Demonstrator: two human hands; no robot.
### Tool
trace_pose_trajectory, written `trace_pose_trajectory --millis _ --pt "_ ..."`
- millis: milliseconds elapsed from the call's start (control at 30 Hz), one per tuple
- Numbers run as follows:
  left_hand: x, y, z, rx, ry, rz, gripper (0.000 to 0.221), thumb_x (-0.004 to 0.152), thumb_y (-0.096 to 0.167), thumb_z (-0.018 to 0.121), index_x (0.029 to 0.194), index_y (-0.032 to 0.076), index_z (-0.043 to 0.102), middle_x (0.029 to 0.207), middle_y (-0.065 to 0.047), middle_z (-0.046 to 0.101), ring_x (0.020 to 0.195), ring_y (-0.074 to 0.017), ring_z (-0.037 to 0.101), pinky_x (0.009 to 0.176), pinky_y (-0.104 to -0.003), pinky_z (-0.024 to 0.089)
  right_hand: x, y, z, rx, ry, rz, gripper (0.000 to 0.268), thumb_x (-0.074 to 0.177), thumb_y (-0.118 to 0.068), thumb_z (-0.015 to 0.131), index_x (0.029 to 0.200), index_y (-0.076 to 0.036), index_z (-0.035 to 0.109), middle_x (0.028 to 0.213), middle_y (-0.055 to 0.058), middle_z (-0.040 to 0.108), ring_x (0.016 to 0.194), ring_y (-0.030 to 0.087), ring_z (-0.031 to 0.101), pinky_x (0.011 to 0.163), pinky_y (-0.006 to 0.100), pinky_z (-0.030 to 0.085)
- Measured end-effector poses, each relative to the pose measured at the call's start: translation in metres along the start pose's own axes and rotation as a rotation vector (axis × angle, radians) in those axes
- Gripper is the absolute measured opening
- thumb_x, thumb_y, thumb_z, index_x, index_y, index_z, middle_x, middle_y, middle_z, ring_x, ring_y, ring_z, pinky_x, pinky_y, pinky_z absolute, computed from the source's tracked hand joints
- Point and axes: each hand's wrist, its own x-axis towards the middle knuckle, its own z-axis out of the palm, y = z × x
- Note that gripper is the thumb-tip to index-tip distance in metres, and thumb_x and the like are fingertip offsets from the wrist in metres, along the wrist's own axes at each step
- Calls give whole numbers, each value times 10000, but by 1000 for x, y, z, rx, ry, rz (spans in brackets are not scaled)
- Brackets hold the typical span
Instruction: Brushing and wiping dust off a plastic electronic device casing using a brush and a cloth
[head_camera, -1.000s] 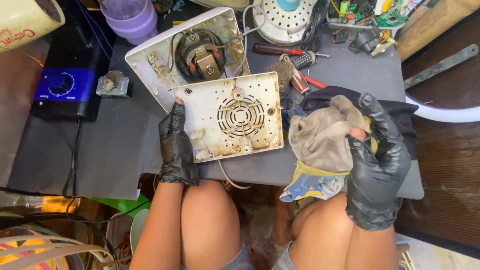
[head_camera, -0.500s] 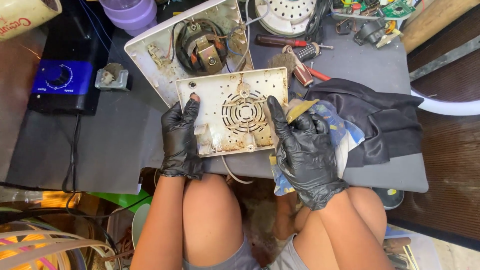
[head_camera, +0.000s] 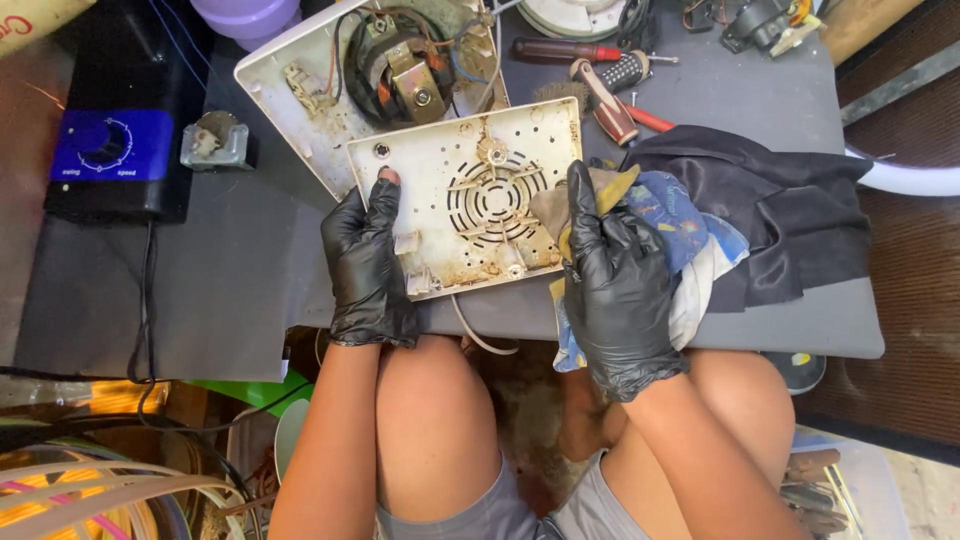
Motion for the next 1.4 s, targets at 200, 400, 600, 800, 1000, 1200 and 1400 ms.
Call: trace_pose_trajectory --millis 200,400,600,800,1000,1200,1400 --pt "4 -3 -1 -67 26 -26 257 933 324 767 1017 84 797 762 -76 758 809 -73 576 818 -288 555 -18 -13 4 24 -77 34 776 900 -214 646 1620 -76 393 1047 218 690 1066 407 672 968 471 529" --pt "-6 15 4 -73 -2 31 256 952 317 745 1038 80 787 767 -68 768 768 -74 633 818 -279 579 -19 -8 0 -2 -153 74 790 885 -196 622 1631 -112 375 1071 224 689 1076 410 666 971 478 516" --pt "-6 6 7 -52 2 78 248 955 275 754 1049 47 778 784 -132 770 859 -100 599 830 -298 568 -14 -7 -3 -4 -220 94 808 870 -177 598 1641 -148 357 1095 229 689 1087 414 660 973 486 504" --pt "10 -38 -4 -138 17 13 292 938 314 778 1074 56 776 834 -94 781 808 -99 668 847 -305 583 -2 4 -13 -13 -275 111 831 856 -158 573 1652 -183 339 1120 234 688 1097 417 654 976 494 491" --pt "-8 7 4 -117 1 -22 305 948 330 752 1089 61 774 887 -114 785 852 -115 666 875 -342 583 -9 -5 -29 -35 -311 151 857 841 -140 549 1663 -219 321 1144 240 688 1107 420 648 979 502 479" --pt "9 -33 1 -113 7 -23 284 950 332 767 1052 68 782 806 -98 773 760 -126 700 811 -319 609 -19 -8 -18 -24 -305 214 723 890 -255 544 1604 -229 435 1215 207 682 1178 386 613 1090 483 366" --pt "12 -39 1 -109 33 -15 295 951 324 770 1060 51 777 789 -109 769 760 -127 693 782 -305 603 -13 -3 -32 -208 -266 109 905 796 -262 584 1659 -249 312 1228 190 689 986 391 681 943 539 505"
